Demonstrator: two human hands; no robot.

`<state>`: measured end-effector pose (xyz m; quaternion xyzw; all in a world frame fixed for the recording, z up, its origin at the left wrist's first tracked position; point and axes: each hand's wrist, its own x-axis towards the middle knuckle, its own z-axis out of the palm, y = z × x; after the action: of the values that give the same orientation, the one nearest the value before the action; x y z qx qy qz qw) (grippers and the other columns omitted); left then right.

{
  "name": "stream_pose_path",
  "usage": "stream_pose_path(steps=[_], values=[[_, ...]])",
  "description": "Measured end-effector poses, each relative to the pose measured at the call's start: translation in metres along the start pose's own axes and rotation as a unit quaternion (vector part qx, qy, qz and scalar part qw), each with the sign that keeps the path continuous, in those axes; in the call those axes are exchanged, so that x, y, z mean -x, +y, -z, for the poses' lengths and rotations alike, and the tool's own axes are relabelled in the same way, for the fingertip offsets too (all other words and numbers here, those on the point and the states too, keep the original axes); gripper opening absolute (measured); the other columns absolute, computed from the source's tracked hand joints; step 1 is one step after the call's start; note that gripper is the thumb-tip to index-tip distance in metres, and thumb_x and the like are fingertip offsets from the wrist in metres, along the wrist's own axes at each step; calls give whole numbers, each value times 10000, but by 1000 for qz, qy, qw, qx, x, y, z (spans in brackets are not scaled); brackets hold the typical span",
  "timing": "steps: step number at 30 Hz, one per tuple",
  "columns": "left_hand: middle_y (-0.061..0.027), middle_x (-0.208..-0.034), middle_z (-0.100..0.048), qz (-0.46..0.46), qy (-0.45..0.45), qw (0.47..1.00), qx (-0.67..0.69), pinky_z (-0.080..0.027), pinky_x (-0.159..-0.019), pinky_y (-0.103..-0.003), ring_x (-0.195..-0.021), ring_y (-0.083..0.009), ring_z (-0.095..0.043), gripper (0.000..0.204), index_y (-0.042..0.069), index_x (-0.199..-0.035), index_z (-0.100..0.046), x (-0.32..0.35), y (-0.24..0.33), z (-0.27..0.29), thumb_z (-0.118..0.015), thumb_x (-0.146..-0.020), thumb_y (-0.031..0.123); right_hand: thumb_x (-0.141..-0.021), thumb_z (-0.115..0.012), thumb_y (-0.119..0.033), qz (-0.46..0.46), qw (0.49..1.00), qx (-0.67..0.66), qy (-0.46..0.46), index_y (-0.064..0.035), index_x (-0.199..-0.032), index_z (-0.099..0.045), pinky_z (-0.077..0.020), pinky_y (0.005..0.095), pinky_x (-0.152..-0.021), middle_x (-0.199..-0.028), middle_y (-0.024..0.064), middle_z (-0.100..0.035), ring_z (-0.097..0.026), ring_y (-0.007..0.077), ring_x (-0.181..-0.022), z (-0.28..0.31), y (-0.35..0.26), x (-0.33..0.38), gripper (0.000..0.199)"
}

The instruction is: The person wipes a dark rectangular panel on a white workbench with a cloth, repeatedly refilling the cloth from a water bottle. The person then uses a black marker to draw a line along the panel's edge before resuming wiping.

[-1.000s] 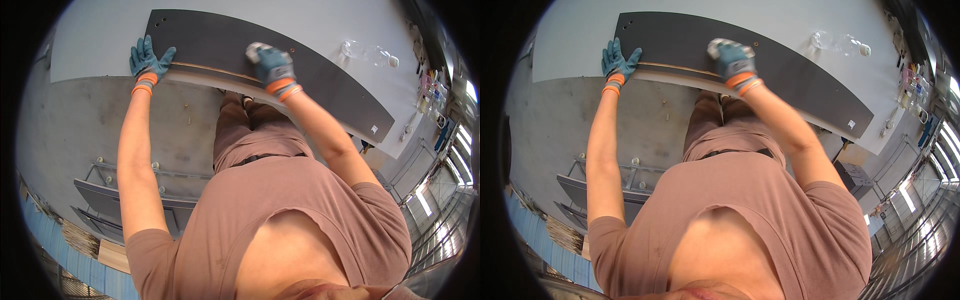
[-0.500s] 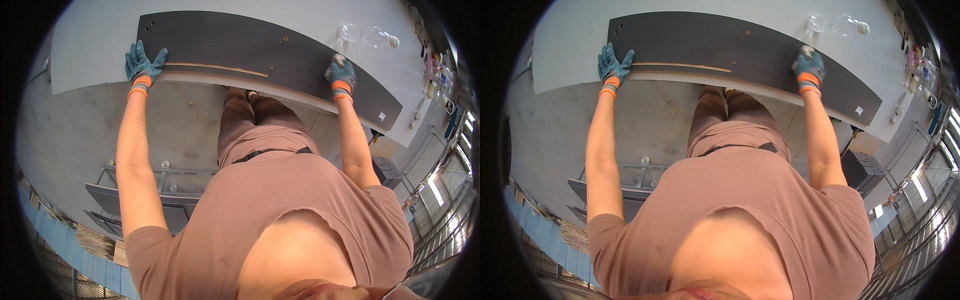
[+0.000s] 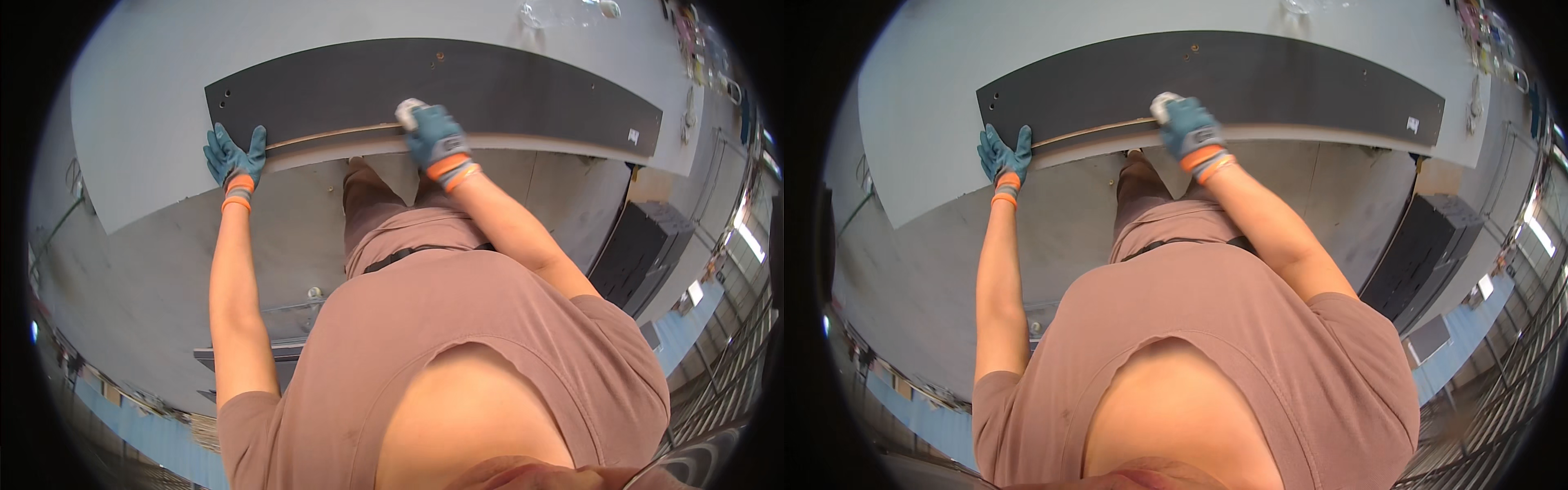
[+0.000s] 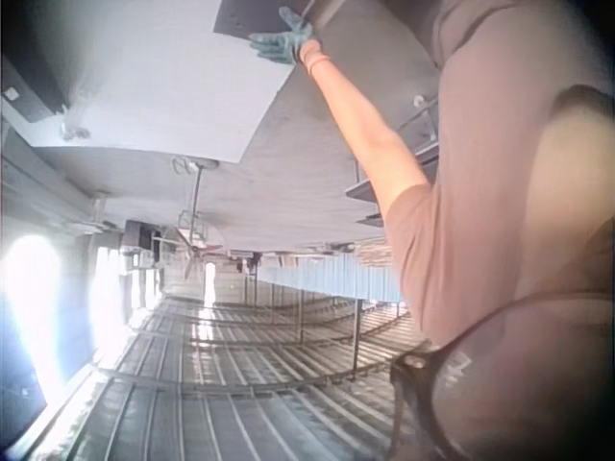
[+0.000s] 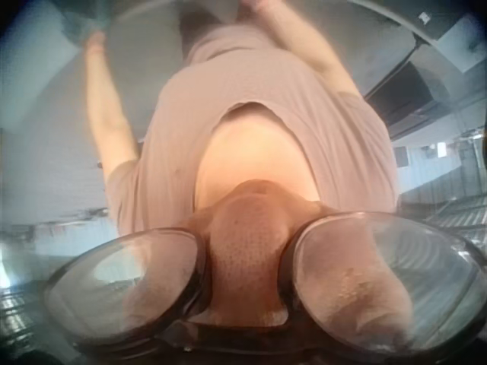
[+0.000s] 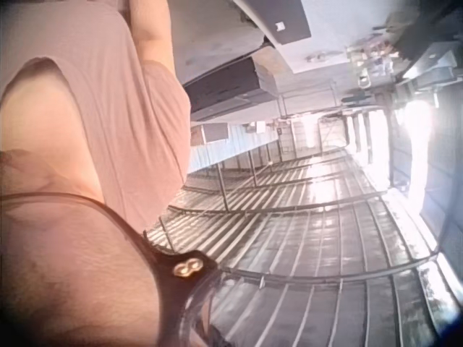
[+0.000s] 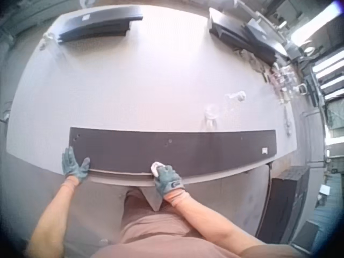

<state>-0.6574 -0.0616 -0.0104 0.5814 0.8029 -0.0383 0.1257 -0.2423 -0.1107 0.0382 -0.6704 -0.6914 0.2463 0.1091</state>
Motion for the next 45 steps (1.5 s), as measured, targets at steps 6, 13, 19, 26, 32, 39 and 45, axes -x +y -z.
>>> stream_pose_path(steps=[6,13,19,26,32,39,45], values=[[-157,-1725,-160,-2,-8,1000,3,-121,-1279,-537,-1569,-453,-148,1196,130,-1672,-149,4,7,5,-499,-824,897,-964,-527,-166,-378,916,-56,124,-77,-654,-651,-520,366,-507,-544,96,-661,-647,179,-493,112,176,21,346],[-174,-1727,-134,-18,-17,1000,20,-95,-1277,-547,-1573,-461,-119,1202,132,-1676,-123,7,8,8,-479,-828,905,-798,-696,-199,-198,945,141,219,-65,-877,-648,-590,492,-679,-880,208,-668,-703,390,-783,12,44,12,163],[-167,-1736,-126,7,-40,999,11,-88,-1283,-529,-1588,-434,-100,1213,139,-1682,-118,2,8,7,-482,-819,910,-785,-734,-230,-95,989,17,115,-83,-948,-679,-598,518,-719,-951,226,-660,-707,406,-822,-11,-27,-3,226],[-165,-1736,-124,17,-39,999,4,-90,-1285,-529,-1587,-432,-104,1209,143,-1683,-109,3,1,10,-491,-823,902,-882,-657,-121,-289,933,-35,213,-45,-795,-686,-560,406,-553,-658,106,-675,-692,243,-581,81,160,24,119],[-174,-1726,-156,-12,-26,1000,5,-125,-1278,-540,-1575,-450,-138,1176,143,-1680,-125,2,11,11,-503,-843,878,-838,-634,-168,-342,902,104,241,-56,-838,-694,-588,452,-696,-808,177,-718,-733,341,-764,63,183,24,127],[-174,-1716,-202,-20,7,1000,-6,-175,-1273,-537,-1559,-445,-194,1156,126,-1670,-183,-1,2,-3,-523,-848,863,-779,-734,-177,-133,985,24,109,-131,-1052,-669,-578,518,-717,-971,190,-650,-672,410,-844,13,12,2,284],[-178,-1711,-211,-21,-2,999,-24,-181,-1279,-518,-1564,-414,-207,1148,98,-1668,-174,-5,-10,0,-530,-865,837,-783,-702,-199,-129,971,59,192,-87,-925,-702,-599,499,-701,-888,198,-675,-686,403,-767,59,137,23,181]])
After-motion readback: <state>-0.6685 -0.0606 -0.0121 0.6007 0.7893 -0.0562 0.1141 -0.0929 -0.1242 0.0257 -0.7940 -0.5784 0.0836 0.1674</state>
